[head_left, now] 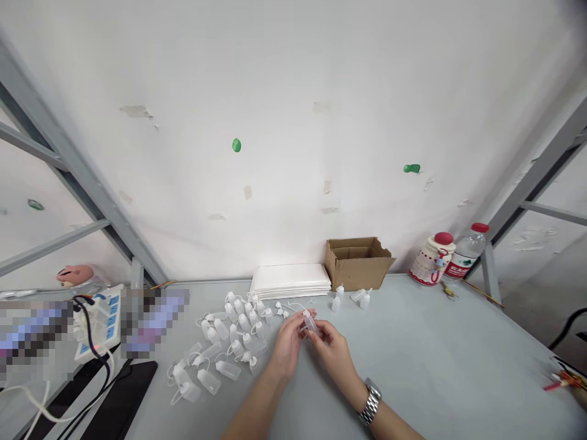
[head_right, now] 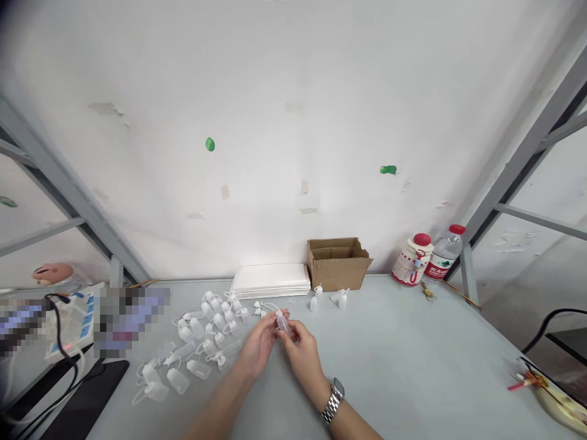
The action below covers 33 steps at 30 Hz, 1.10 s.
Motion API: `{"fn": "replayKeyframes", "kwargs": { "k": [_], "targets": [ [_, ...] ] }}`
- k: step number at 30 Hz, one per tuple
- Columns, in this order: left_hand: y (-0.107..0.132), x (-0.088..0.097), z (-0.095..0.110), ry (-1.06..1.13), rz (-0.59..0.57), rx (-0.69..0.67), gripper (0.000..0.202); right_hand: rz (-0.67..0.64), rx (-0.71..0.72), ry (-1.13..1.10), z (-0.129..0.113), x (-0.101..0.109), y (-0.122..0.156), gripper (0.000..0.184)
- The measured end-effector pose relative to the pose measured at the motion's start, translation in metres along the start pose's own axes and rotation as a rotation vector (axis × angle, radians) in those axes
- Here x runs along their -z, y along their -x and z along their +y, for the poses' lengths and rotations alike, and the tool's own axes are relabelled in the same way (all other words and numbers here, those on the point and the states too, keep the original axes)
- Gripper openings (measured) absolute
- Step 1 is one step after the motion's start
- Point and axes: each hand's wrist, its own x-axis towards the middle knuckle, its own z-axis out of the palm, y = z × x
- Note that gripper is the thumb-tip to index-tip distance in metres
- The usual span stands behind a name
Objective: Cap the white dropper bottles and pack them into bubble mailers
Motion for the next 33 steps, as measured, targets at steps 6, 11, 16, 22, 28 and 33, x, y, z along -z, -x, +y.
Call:
{"fn": "replayKeyframes", "kwargs": {
  "k": [6, 11, 16, 22, 28, 33],
  "targets": [
    [0.004, -0.004, 0.005, -0.035, -0.018, -0.008, 0.027, 0.022, 0.072, 0.083, 0.001, 0.001, 0.002, 0.026],
    [0.003, -0.003, 0.005, -0.018, -0.033, 0.012, 0.028, 0.018, 0.07, 0.11, 0.001, 0.002, 0.002, 0.024],
    [0.003, -0.003, 0.004, -0.019, -0.038, 0.032, 0.031, 0.03, 0.107, 0.168, 0.003, 0.001, 0.003, 0.025],
    [0.003, -0.002, 0.001, -0.025, -0.066, 0.013, 0.03, 0.107, 0.292, 0.278, 0.01, 0.0, 0.002, 0.029],
    [0.003, -0.002, 0.0, 0.02, -0.065, 0.047, 0.035, 0.106, 0.241, 0.249, 0.009, 0.001, 0.004, 0.028],
    [0.001, -0.002, -0.003, 0.01, -0.041, 0.037, 0.03, 0.03, 0.004, -0.012, 0.002, 0.001, 0.002, 0.029]
  ]
}}
